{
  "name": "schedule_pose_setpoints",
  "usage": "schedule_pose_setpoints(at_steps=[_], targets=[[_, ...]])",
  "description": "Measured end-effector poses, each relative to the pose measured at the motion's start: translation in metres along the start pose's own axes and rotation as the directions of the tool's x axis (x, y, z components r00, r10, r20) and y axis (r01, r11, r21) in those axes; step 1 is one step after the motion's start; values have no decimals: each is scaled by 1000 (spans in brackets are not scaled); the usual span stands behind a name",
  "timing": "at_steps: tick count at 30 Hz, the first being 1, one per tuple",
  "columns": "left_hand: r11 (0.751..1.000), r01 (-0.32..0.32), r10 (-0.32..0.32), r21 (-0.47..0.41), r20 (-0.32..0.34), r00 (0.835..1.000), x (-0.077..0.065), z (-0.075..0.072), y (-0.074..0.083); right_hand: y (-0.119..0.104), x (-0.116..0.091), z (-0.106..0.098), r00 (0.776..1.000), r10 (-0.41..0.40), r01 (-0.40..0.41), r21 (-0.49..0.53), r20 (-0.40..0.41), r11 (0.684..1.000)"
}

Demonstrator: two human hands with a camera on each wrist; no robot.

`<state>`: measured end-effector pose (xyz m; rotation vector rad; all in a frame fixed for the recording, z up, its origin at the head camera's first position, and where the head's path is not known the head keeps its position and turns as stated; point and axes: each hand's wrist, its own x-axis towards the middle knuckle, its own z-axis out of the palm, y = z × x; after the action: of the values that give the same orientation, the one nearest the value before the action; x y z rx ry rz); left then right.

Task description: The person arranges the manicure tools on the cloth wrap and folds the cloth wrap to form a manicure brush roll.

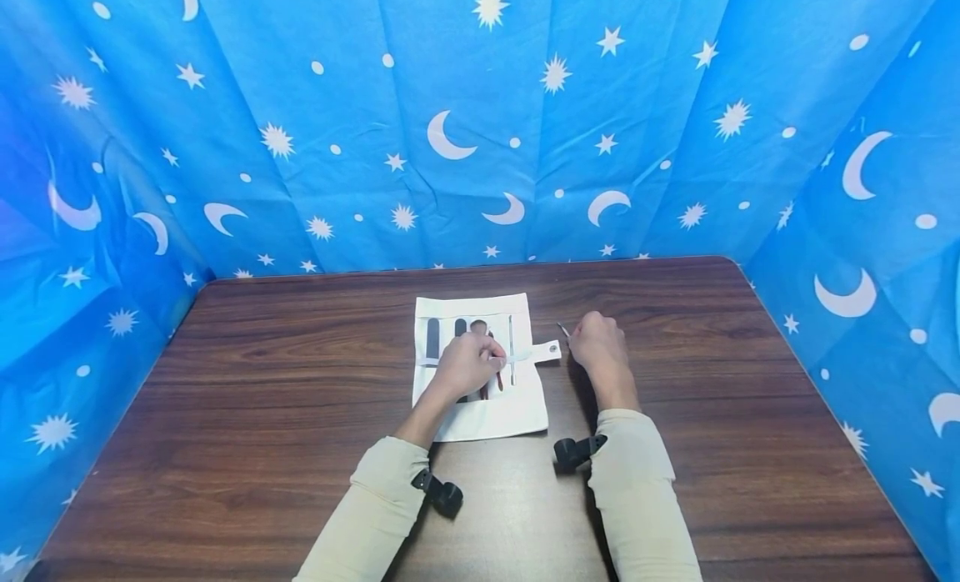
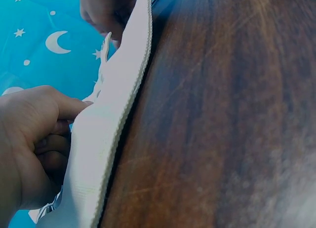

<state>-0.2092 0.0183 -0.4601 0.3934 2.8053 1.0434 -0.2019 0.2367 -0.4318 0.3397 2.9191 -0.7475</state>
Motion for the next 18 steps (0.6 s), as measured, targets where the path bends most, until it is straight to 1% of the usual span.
schedule_pose_setpoints(at_steps=[3, 6, 9, 14, 18], targets=[[1000, 0, 0, 4, 5, 1000, 0, 0, 0, 1, 0, -2, 1000, 1, -1, 23, 2, 1000], [1000, 0, 0, 15, 3, 1000, 1, 0, -1, 2, 1, -4, 1000, -3, 4, 67, -7, 998], [1000, -1, 1, 19, 4, 1000, 1, 0, -2, 3, 3, -5, 998, -48, 52, 130, -31, 990], [1000, -2, 2, 16, 8, 1000, 1, 1, -2, 3, 7, -6, 989, -131, 143, 258, -64, 955], [1000, -8, 8, 17, 1, 1000, 0, 1, -2, -3, 8, -12, 985, -143, 168, 326, -100, 930]])
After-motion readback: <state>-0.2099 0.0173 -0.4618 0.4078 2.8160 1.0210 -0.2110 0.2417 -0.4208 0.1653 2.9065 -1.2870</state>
